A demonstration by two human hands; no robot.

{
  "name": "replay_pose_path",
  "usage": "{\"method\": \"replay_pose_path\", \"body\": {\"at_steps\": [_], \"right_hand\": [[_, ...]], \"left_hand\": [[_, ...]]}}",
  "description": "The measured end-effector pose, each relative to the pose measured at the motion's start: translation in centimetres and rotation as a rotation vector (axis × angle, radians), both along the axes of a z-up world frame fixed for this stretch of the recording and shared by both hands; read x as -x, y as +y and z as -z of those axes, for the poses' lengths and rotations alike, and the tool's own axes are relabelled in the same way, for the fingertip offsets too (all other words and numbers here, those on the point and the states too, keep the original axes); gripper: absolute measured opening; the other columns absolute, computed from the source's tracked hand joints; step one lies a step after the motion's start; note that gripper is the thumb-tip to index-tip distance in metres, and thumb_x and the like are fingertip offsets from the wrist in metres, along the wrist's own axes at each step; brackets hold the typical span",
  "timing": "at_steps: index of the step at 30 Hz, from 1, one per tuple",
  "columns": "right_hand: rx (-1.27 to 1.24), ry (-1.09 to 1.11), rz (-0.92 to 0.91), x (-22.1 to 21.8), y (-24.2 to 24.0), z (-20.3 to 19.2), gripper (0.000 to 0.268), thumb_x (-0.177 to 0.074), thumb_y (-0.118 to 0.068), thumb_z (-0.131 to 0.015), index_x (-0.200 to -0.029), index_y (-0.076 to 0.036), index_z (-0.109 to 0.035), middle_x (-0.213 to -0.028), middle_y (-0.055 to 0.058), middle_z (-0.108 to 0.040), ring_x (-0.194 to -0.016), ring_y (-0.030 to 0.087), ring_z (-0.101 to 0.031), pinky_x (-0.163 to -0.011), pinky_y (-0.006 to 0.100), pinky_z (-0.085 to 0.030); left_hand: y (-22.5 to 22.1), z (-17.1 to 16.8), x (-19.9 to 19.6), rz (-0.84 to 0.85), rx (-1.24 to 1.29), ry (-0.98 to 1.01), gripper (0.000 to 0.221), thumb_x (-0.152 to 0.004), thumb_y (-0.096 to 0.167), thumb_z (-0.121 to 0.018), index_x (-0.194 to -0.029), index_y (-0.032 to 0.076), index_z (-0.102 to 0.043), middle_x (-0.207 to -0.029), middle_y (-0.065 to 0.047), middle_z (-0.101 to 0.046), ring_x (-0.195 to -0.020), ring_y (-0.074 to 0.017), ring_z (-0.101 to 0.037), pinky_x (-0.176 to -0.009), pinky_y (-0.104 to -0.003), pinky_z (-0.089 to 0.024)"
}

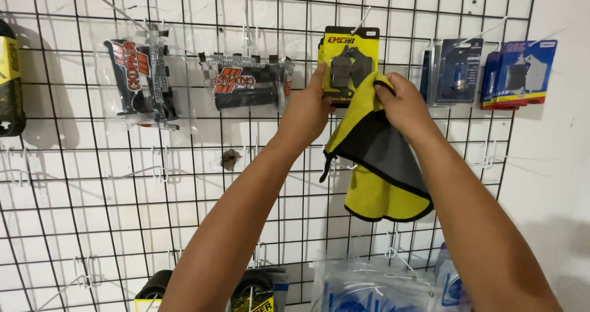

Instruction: Wiping down motorcycle part packaging and a drive belt with a cloth.

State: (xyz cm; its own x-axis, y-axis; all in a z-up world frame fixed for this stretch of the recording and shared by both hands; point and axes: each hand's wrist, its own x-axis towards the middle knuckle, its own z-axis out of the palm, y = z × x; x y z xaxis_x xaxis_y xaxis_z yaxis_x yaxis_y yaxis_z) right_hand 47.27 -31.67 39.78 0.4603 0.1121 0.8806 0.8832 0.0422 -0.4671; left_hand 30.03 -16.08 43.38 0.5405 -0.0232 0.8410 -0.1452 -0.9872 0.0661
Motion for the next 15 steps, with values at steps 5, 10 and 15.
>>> {"method": "replay_pose_path", "body": {"at_steps": [5,10,15], "right_hand": [[0.022,0.004,0.013,-0.9,0.3,0.0,0.017,-0.104,-0.024,-0.062,-0.115,-0.018,-0.073,-0.082,0.006,-0.069,-0.081,0.023,-0.065,-0.073,0.037,-0.049],[0.029,-0.007,0.032,-1.7,0.5,0.1,0.017,-0.103,-0.026,-0.065,-0.116,-0.019,-0.073,-0.085,0.009,-0.069,-0.086,0.027,-0.067,-0.076,0.04,-0.049],[0.008,-0.002,0.0,-0.6,-0.1,0.5,0.018,-0.103,-0.023,-0.063,-0.116,-0.016,-0.073,-0.086,0.01,-0.068,-0.086,0.025,-0.065,-0.077,0.038,-0.048]], "left_hand": [[-0.4,0.2,0.6,0.025,0.002,-0.018,0.068,-0.101,0.01,-0.061,-0.161,0.005,-0.028,-0.114,-0.034,-0.072,-0.1,-0.0461,-0.074,-0.083,-0.052,-0.06],[0.4,0.2,-0.8,-0.035,0.013,0.009,0.071,-0.102,0.014,-0.062,-0.162,0.009,-0.025,-0.107,-0.03,-0.074,-0.099,-0.0456,-0.074,-0.084,-0.054,-0.059],[-0.2,0.4,0.1,-0.023,0.043,0.028,0.069,-0.102,0.016,-0.059,-0.162,0.011,-0.025,-0.106,-0.028,-0.075,-0.102,-0.0457,-0.074,-0.086,-0.055,-0.058]]}}
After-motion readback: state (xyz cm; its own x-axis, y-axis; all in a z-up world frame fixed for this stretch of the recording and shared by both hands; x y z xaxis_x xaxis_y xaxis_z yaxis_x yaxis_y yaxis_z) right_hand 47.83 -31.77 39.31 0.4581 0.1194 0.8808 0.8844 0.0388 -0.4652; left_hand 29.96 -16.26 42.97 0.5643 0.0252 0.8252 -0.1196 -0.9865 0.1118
